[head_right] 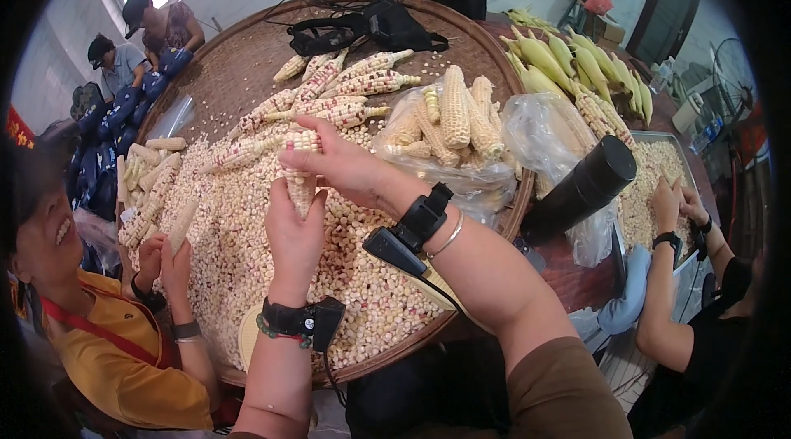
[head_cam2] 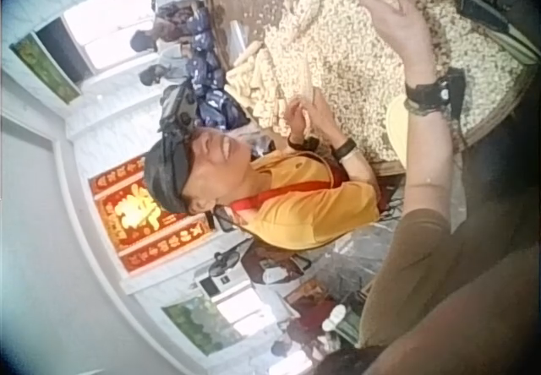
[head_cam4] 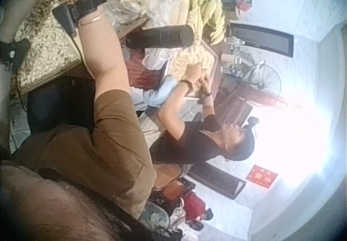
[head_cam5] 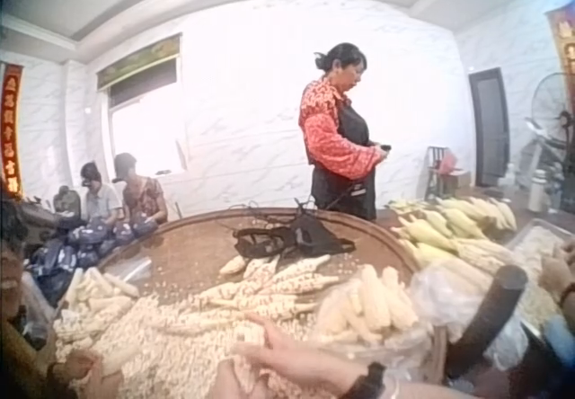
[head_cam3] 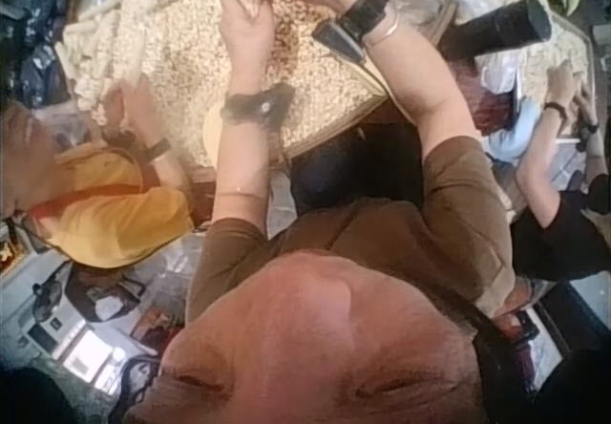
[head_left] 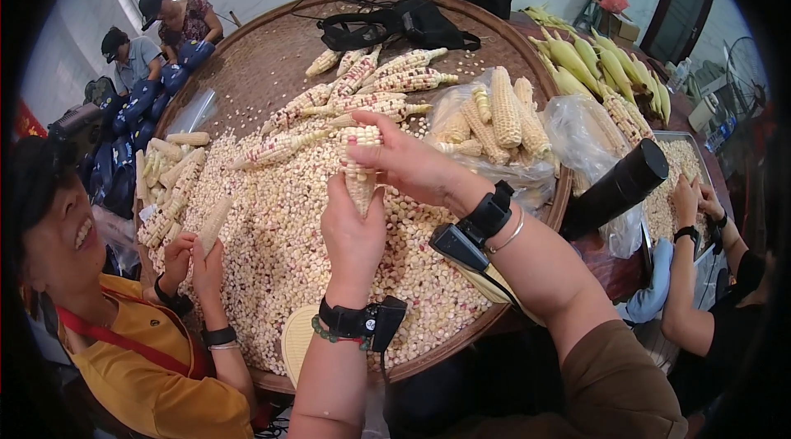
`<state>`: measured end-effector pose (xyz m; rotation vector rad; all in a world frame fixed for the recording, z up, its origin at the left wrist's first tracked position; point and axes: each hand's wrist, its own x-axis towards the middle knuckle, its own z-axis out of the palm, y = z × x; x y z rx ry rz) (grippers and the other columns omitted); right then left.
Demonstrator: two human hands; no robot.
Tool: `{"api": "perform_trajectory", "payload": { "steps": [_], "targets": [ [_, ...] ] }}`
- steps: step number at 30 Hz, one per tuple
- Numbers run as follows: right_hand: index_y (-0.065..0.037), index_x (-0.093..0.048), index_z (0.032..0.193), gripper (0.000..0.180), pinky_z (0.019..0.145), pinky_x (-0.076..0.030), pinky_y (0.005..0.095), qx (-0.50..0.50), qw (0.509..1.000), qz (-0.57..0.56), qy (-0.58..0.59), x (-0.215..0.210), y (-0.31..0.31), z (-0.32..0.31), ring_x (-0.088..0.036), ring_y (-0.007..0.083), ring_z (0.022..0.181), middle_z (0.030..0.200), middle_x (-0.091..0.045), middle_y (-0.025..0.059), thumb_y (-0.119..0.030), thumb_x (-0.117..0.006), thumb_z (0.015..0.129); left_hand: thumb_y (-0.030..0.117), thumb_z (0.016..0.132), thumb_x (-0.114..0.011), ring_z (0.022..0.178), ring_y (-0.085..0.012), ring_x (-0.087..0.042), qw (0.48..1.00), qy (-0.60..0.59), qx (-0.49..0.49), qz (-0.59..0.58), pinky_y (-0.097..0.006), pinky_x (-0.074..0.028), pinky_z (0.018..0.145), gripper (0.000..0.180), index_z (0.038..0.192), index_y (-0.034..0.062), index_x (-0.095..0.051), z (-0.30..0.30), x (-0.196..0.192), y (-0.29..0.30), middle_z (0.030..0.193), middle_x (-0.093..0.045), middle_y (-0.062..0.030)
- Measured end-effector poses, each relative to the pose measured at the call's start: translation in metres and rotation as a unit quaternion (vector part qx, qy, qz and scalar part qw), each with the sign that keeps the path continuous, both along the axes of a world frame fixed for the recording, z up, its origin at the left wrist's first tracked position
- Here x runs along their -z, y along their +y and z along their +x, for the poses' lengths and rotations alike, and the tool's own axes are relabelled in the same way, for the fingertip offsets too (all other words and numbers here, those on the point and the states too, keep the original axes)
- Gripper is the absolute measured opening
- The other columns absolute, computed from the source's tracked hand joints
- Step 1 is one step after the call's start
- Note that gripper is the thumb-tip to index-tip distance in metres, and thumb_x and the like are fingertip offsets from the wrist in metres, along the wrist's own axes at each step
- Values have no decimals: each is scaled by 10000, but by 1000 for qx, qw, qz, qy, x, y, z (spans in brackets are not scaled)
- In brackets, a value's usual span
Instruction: The recorder is shelling kernels from corn cobs by hand into a large shared tray with other people.
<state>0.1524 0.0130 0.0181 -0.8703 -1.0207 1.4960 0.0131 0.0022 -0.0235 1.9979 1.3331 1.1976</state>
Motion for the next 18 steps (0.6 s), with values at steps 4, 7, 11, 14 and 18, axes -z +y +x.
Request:
{"api": "perform_trajectory", "payload": {
  "steps": [4,7,11,14,18],
  "targets": [
    [-80,-424,1336,535,717,-444,254,53,998,-25,-8,8,9,1,-515,109,872,996,-550,32,-264,-679,903,147,875,-670,696,-213,-636,999,-12,46,-2,-332,-501,643,293,1074,-11,-523,-1,4,0,829,-647,-117],
    [-113,-541,1192,286,746,-416,252,54,998,-18,2,13,9,0,-498,78,921,1009,-544,-7,-257,-606,954,260,947,-597,581,-160,-591,943,-178,124,-252,-280,-477,544,276,1056,12,-543,2,-9,-3,767,-615,-78],
    [-109,-541,1197,272,721,-451,243,52,998,-4,-17,12,9,-4,-532,90,919,1042,-561,8,-245,-583,966,449,992,-464,498,-109,-531,835,-367,156,-380,-233,-434,460,415,1039,47,-558,-2,-11,0,701,-578,-43],
    [-85,-526,1204,275,749,-486,250,43,999,-1,8,13,9,-4,-584,121,944,1052,-576,27,-226,-567,972,466,1000,-435,489,-109,-527,863,-329,161,-347,-234,-427,446,436,1037,49,-558,0,-4,1,689,-574,-43],
    [-43,-506,1201,281,819,-518,289,43,997,24,58,18,14,-4,-636,184,983,1053,-598,73,-205,-550,976,409,1018,-424,474,-105,-511,904,-281,155,-283,-233,-416,437,392,1038,40,-554,-1,-3,1,688,-570,-46]
  ]
}}
